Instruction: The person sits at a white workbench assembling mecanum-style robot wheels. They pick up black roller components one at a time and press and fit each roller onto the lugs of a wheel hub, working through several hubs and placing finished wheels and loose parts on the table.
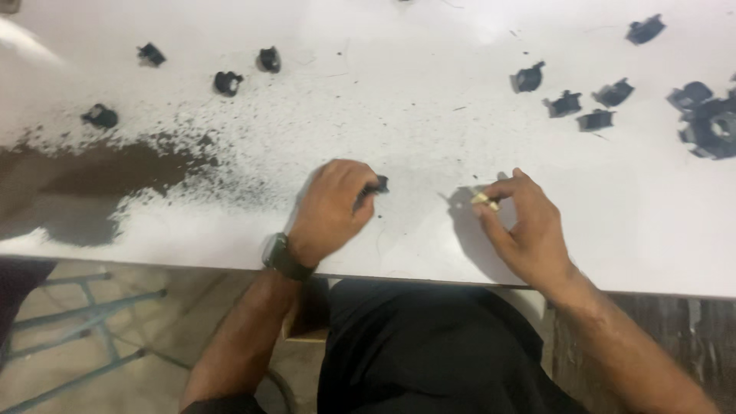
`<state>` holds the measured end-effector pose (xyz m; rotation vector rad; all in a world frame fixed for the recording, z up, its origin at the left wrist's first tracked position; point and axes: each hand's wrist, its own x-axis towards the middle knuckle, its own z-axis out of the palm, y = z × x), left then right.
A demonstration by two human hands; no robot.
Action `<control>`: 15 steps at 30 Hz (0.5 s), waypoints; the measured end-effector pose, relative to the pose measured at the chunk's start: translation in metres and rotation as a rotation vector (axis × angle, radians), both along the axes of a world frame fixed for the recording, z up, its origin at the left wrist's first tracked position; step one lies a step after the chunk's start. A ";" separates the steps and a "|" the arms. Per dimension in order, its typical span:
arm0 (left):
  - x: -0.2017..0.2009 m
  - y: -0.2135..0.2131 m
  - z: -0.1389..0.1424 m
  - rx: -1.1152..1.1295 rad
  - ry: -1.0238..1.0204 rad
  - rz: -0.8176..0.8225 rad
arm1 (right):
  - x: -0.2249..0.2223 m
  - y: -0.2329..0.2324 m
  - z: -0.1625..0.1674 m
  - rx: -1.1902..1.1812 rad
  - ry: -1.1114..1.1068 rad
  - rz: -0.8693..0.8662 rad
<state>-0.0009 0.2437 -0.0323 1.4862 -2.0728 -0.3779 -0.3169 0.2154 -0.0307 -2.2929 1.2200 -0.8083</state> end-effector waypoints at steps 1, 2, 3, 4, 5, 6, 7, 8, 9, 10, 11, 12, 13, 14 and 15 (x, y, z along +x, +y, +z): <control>-0.018 0.003 0.003 -0.003 0.010 -0.069 | -0.010 0.004 0.000 0.003 -0.019 -0.036; -0.034 0.005 0.006 -0.004 0.020 -0.139 | -0.016 0.009 0.000 0.007 -0.038 -0.073; -0.051 0.006 0.008 -0.017 0.035 -0.201 | -0.023 0.014 0.001 0.013 -0.059 -0.110; -0.066 0.008 0.010 -0.028 0.048 -0.258 | -0.028 0.020 0.002 -0.012 0.002 -0.079; -0.079 0.011 0.011 -0.032 0.060 -0.314 | -0.030 0.029 0.002 -0.028 0.061 -0.047; -0.090 0.014 0.012 -0.054 0.080 -0.334 | -0.030 0.038 0.002 -0.035 0.118 -0.019; -0.099 0.016 0.012 -0.078 0.100 -0.354 | -0.030 0.046 0.003 -0.030 0.117 -0.021; -0.107 0.018 0.012 -0.108 0.118 -0.367 | -0.029 0.052 0.003 -0.031 0.115 -0.016; -0.112 0.019 0.012 -0.093 0.126 -0.384 | -0.028 0.055 0.004 -0.034 0.111 -0.002; -0.116 0.021 0.012 -0.077 0.133 -0.397 | -0.026 0.057 0.005 -0.038 0.113 -0.013; -0.119 0.022 0.013 -0.065 0.137 -0.410 | -0.024 0.057 0.005 -0.045 0.113 -0.023; -0.120 0.023 0.013 -0.084 0.113 -0.401 | -0.022 0.057 0.005 -0.055 0.114 -0.032; -0.121 0.024 0.014 -0.104 0.091 -0.390 | -0.022 0.057 0.006 -0.047 0.112 -0.038; -0.122 0.025 0.014 -0.128 0.068 -0.376 | -0.022 0.056 0.006 -0.044 0.110 -0.041; -0.123 0.025 0.014 -0.145 0.048 -0.396 | -0.023 0.055 0.006 -0.040 0.109 -0.040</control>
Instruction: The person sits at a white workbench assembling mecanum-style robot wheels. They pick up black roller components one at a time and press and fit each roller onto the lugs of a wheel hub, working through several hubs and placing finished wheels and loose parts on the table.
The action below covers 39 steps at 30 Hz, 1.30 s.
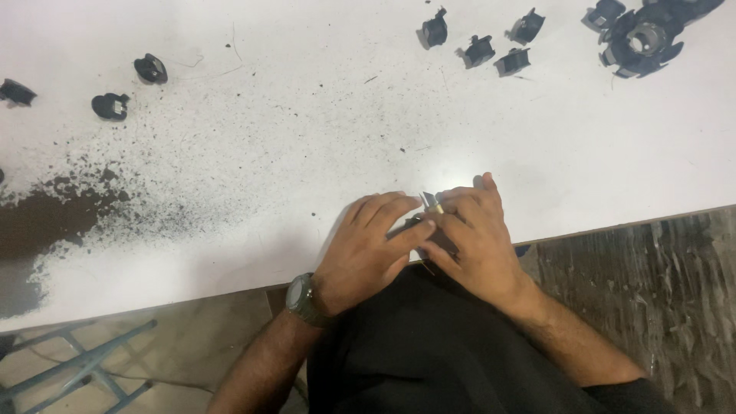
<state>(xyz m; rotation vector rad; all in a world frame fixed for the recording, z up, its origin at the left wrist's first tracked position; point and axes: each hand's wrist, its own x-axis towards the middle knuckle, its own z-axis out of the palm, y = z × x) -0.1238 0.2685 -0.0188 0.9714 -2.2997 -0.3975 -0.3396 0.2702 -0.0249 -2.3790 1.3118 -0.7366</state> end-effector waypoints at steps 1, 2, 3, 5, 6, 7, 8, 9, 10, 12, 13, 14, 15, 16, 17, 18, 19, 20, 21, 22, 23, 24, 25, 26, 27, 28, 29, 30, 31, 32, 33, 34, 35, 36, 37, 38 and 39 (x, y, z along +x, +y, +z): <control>-0.001 0.000 -0.001 -0.016 -0.017 -0.015 | -0.001 -0.001 -0.001 -0.012 0.001 0.000; -0.001 0.002 -0.001 -0.028 -0.033 -0.030 | -0.002 -0.001 -0.002 -0.019 0.003 0.000; -0.001 0.004 -0.003 -0.013 0.011 -0.025 | -0.002 -0.001 -0.003 -0.028 0.006 -0.002; 0.000 0.007 -0.006 0.005 0.097 -0.019 | -0.003 0.000 -0.005 -0.035 -0.007 -0.018; -0.001 0.010 -0.008 0.018 0.099 0.026 | -0.002 0.001 -0.006 -0.038 -0.014 -0.029; -0.001 0.013 -0.011 0.029 0.100 0.070 | -0.002 0.002 -0.007 -0.053 -0.012 -0.045; -0.003 0.016 -0.013 0.042 0.102 0.115 | -0.001 0.003 -0.008 -0.066 -0.009 -0.059; -0.004 0.021 -0.015 0.041 0.124 0.158 | -0.001 0.005 -0.009 -0.077 -0.007 -0.071; -0.006 0.025 -0.017 0.039 0.145 0.204 | -0.002 0.007 -0.010 -0.079 -0.010 -0.071; -0.009 0.030 -0.022 0.024 0.170 0.256 | -0.004 0.011 -0.012 -0.086 -0.013 -0.066; -0.011 0.032 -0.024 0.010 0.174 0.264 | -0.006 0.014 -0.014 -0.108 -0.045 -0.082; -0.012 0.033 -0.025 -0.006 0.178 0.275 | -0.008 0.019 -0.015 -0.133 -0.077 -0.096; -0.013 0.034 -0.027 -0.020 0.174 0.293 | -0.011 0.022 -0.017 -0.157 -0.109 -0.107; -0.014 0.035 -0.028 -0.031 0.168 0.311 | -0.013 0.026 -0.020 -0.168 -0.149 -0.083; -0.015 0.036 -0.028 -0.042 0.162 0.326 | -0.014 0.029 -0.024 -0.177 -0.190 -0.062; -0.016 0.036 -0.029 -0.044 0.138 0.351 | -0.015 0.031 -0.027 -0.186 -0.230 -0.045; -0.017 0.036 -0.030 -0.045 0.114 0.372 | -0.014 0.034 -0.031 -0.162 -0.251 -0.021; -0.018 0.036 -0.030 -0.046 0.090 0.388 | -0.013 0.035 -0.034 -0.140 -0.272 -0.002; -0.018 0.036 -0.031 -0.045 0.086 0.390 | -0.011 0.036 -0.037 -0.121 -0.293 0.015; -0.018 0.036 -0.031 -0.044 0.082 0.391 | -0.008 0.036 -0.039 -0.130 -0.285 0.008; -0.018 0.036 -0.031 -0.041 0.076 0.394 | -0.006 0.036 -0.041 -0.137 -0.278 0.003; -0.018 0.037 -0.031 -0.037 0.090 0.390 | -0.004 0.036 -0.042 -0.142 -0.270 0.001; -0.017 0.037 -0.032 -0.032 0.104 0.390 | -0.003 0.035 -0.041 -0.137 -0.273 -0.007; -0.017 0.037 -0.032 -0.027 0.118 0.392 | -0.002 0.035 -0.040 -0.132 -0.275 -0.012; -0.017 0.037 -0.032 -0.019 0.126 0.395 | -0.001 0.034 -0.039 -0.126 -0.278 -0.016; -0.017 0.037 -0.033 -0.013 0.133 0.397 | 0.000 0.034 -0.038 -0.123 -0.282 -0.010; -0.017 0.037 -0.033 -0.007 0.141 0.398 | 0.001 0.033 -0.037 -0.120 -0.285 -0.005; -0.017 0.037 -0.034 -0.007 0.145 0.391 | 0.001 0.032 -0.036 -0.117 -0.288 -0.001; -0.016 0.037 -0.034 -0.007 0.149 0.383 | 0.002 0.032 -0.035 -0.120 -0.287 -0.005; -0.017 0.037 -0.035 -0.007 0.153 0.374 | 0.002 0.032 -0.034 -0.123 -0.287 -0.009; -0.017 0.037 -0.036 -0.018 0.153 0.380 | 0.003 0.032 -0.034 -0.127 -0.287 -0.013; -0.017 0.038 -0.036 -0.029 0.151 0.385 | 0.003 0.031 -0.034 -0.124 -0.286 -0.013; -0.018 0.038 -0.036 -0.039 0.150 0.390 | 0.003 0.031 -0.034 -0.120 -0.286 -0.014; -0.018 0.037 -0.037 -0.046 0.142 0.390 | 0.003 0.031 -0.033 -0.114 -0.286 -0.014; -0.018 0.037 -0.037 -0.052 0.134 0.392 | 0.003 0.031 -0.033 -0.103 -0.290 -0.013; -0.018 0.037 -0.037 -0.060 0.127 0.394 | 0.003 0.031 -0.033 -0.094 -0.295 -0.012; -0.018 0.037 -0.037 -0.058 0.104 0.372 | 0.003 0.031 -0.033 -0.085 -0.300 -0.009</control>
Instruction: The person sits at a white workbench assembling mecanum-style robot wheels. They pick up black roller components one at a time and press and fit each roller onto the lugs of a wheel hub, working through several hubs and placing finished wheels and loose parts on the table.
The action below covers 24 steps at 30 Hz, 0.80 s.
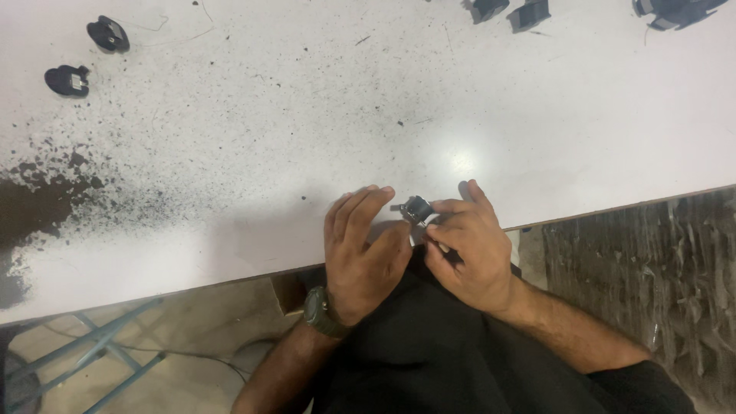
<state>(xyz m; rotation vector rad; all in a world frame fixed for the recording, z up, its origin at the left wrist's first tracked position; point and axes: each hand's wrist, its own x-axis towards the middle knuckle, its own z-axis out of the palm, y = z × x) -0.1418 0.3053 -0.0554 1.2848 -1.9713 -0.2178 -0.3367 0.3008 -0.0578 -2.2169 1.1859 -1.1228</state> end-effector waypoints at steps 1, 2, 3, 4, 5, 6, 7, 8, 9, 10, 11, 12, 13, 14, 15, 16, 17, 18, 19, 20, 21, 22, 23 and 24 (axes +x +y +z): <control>0.000 0.000 0.001 0.004 -0.022 -0.023 | 0.000 0.000 0.000 -0.002 -0.004 -0.002; 0.000 0.000 0.002 0.007 -0.043 -0.047 | 0.000 -0.001 0.001 -0.005 -0.007 -0.004; 0.000 0.000 0.002 0.006 -0.024 -0.053 | 0.000 -0.001 0.001 -0.008 -0.010 -0.005; 0.000 0.000 0.003 0.003 -0.006 -0.057 | 0.001 -0.001 0.002 -0.010 -0.010 -0.004; -0.001 0.000 0.004 0.000 0.012 -0.062 | 0.001 -0.002 0.002 -0.012 -0.011 -0.003; -0.001 0.000 0.005 -0.003 0.011 -0.044 | 0.001 -0.002 0.002 -0.012 -0.011 -0.003; -0.002 -0.001 0.005 -0.003 0.011 -0.024 | 0.001 -0.002 0.002 -0.009 -0.008 -0.002; -0.002 -0.001 0.005 -0.004 0.011 -0.004 | 0.000 -0.002 0.002 -0.006 -0.004 -0.002; -0.003 -0.001 0.005 0.019 0.012 0.008 | 0.000 -0.002 0.002 -0.005 -0.001 -0.001; -0.003 -0.001 0.005 0.041 0.012 0.020 | 0.000 -0.002 0.001 -0.004 0.000 0.000; -0.004 -0.002 0.005 0.064 0.013 0.030 | -0.001 -0.001 0.000 -0.002 0.001 0.000; -0.004 -0.002 0.005 0.086 0.016 0.032 | -0.001 0.000 -0.001 0.003 0.003 0.000; -0.004 -0.002 0.004 0.109 0.018 0.037 | -0.002 0.001 -0.002 0.001 0.007 -0.004; -0.003 -0.002 0.004 0.128 0.019 0.043 | -0.002 0.001 -0.003 -0.005 0.010 -0.006; -0.003 -0.002 0.005 0.140 0.015 0.034 | -0.002 0.001 -0.005 -0.013 0.012 -0.009; -0.002 -0.001 0.005 0.154 0.011 0.025 | -0.002 0.002 -0.006 -0.062 0.012 0.011; -0.002 -0.001 0.006 0.168 0.008 0.017 | -0.004 0.002 -0.008 -0.111 0.012 0.033; -0.002 -0.001 0.007 0.166 0.023 0.021 | -0.004 0.001 -0.009 -0.163 0.013 0.056; -0.002 -0.001 0.008 0.165 0.038 0.025 | -0.004 0.000 -0.011 -0.166 0.007 0.089; -0.001 0.000 0.009 0.169 0.054 0.028 | -0.004 0.000 -0.012 -0.163 0.002 0.122; -0.001 0.000 0.010 0.176 0.056 0.021 | -0.004 0.001 -0.012 -0.159 -0.002 0.153; -0.001 -0.001 0.011 0.180 0.058 0.013 | -0.004 0.001 -0.012 -0.156 0.002 0.135; 0.000 -0.002 0.011 0.180 0.060 0.004 | -0.004 0.002 -0.011 -0.156 0.006 0.116; 0.000 -0.002 0.011 0.183 0.060 -0.003 | -0.003 0.002 -0.011 -0.157 0.009 0.100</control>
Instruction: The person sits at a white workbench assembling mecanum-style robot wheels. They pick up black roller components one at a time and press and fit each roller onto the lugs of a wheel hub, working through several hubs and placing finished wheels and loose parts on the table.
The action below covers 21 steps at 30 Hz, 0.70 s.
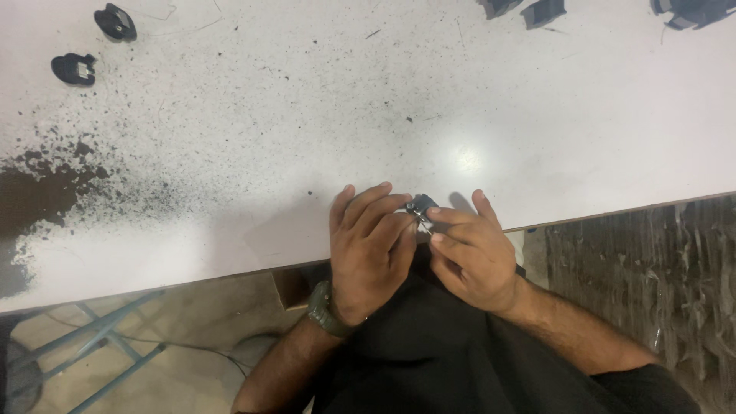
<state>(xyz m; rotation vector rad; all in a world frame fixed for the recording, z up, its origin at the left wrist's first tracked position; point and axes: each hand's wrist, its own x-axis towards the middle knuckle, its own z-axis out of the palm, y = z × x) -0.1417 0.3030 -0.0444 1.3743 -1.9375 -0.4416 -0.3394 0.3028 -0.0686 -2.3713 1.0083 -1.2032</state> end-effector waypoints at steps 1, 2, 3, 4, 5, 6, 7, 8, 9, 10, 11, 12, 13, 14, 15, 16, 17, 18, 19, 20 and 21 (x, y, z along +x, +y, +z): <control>0.001 0.000 0.000 0.006 0.000 -0.005 | 0.001 0.000 0.001 -0.001 0.006 -0.006; 0.001 0.000 0.000 0.015 0.002 -0.013 | 0.002 0.000 0.002 0.000 0.013 -0.013; 0.002 -0.001 0.000 0.020 0.003 -0.021 | 0.002 0.000 0.003 -0.002 0.020 -0.022; 0.003 -0.001 -0.001 0.023 0.005 -0.028 | 0.003 0.000 0.005 0.008 0.041 -0.035; 0.003 0.000 -0.001 0.029 0.005 -0.033 | 0.004 0.001 0.007 0.020 0.061 -0.047; 0.004 0.001 -0.001 0.035 0.017 -0.039 | 0.005 0.002 0.008 0.030 0.079 -0.060; 0.006 0.002 -0.001 0.038 0.028 -0.047 | 0.006 0.002 0.009 0.037 0.081 -0.057; 0.007 0.002 -0.001 0.037 0.039 -0.057 | 0.007 0.003 0.010 0.042 0.082 -0.057; 0.008 0.002 -0.001 0.029 0.028 -0.044 | 0.006 0.002 0.011 0.044 0.085 -0.058; 0.009 0.003 0.000 0.021 0.017 -0.029 | 0.005 0.001 0.013 0.036 0.068 -0.040; 0.010 0.004 0.001 0.017 0.005 -0.012 | 0.003 0.000 0.015 0.032 0.050 -0.020; 0.013 0.005 0.003 -0.004 -0.024 0.029 | 0.001 -0.001 0.017 0.028 0.031 -0.003; 0.017 0.006 0.004 -0.028 -0.053 0.067 | -0.003 -0.005 0.020 -0.023 0.030 -0.037; 0.020 0.005 0.005 -0.050 -0.082 0.107 | -0.006 -0.009 0.023 -0.072 0.030 -0.071; 0.023 0.005 0.007 -0.045 -0.117 0.104 | -0.008 -0.012 0.025 -0.113 0.030 -0.103; 0.026 0.005 0.008 -0.035 -0.153 0.103 | -0.011 -0.013 0.029 -0.061 0.069 -0.146; 0.027 0.005 0.009 -0.027 -0.190 0.105 | -0.015 -0.014 0.034 -0.011 0.106 -0.185; 0.026 0.005 0.009 -0.063 -0.200 0.069 | -0.016 -0.016 0.036 0.036 0.143 -0.226; 0.024 0.004 0.009 -0.101 -0.208 0.033 | -0.014 -0.017 0.038 0.061 0.186 -0.210; 0.022 0.004 0.008 -0.139 -0.216 -0.002 | -0.010 -0.018 0.038 0.085 0.230 -0.193; 0.018 0.002 0.008 -0.147 -0.236 -0.013 | -0.006 -0.018 0.037 0.110 0.273 -0.180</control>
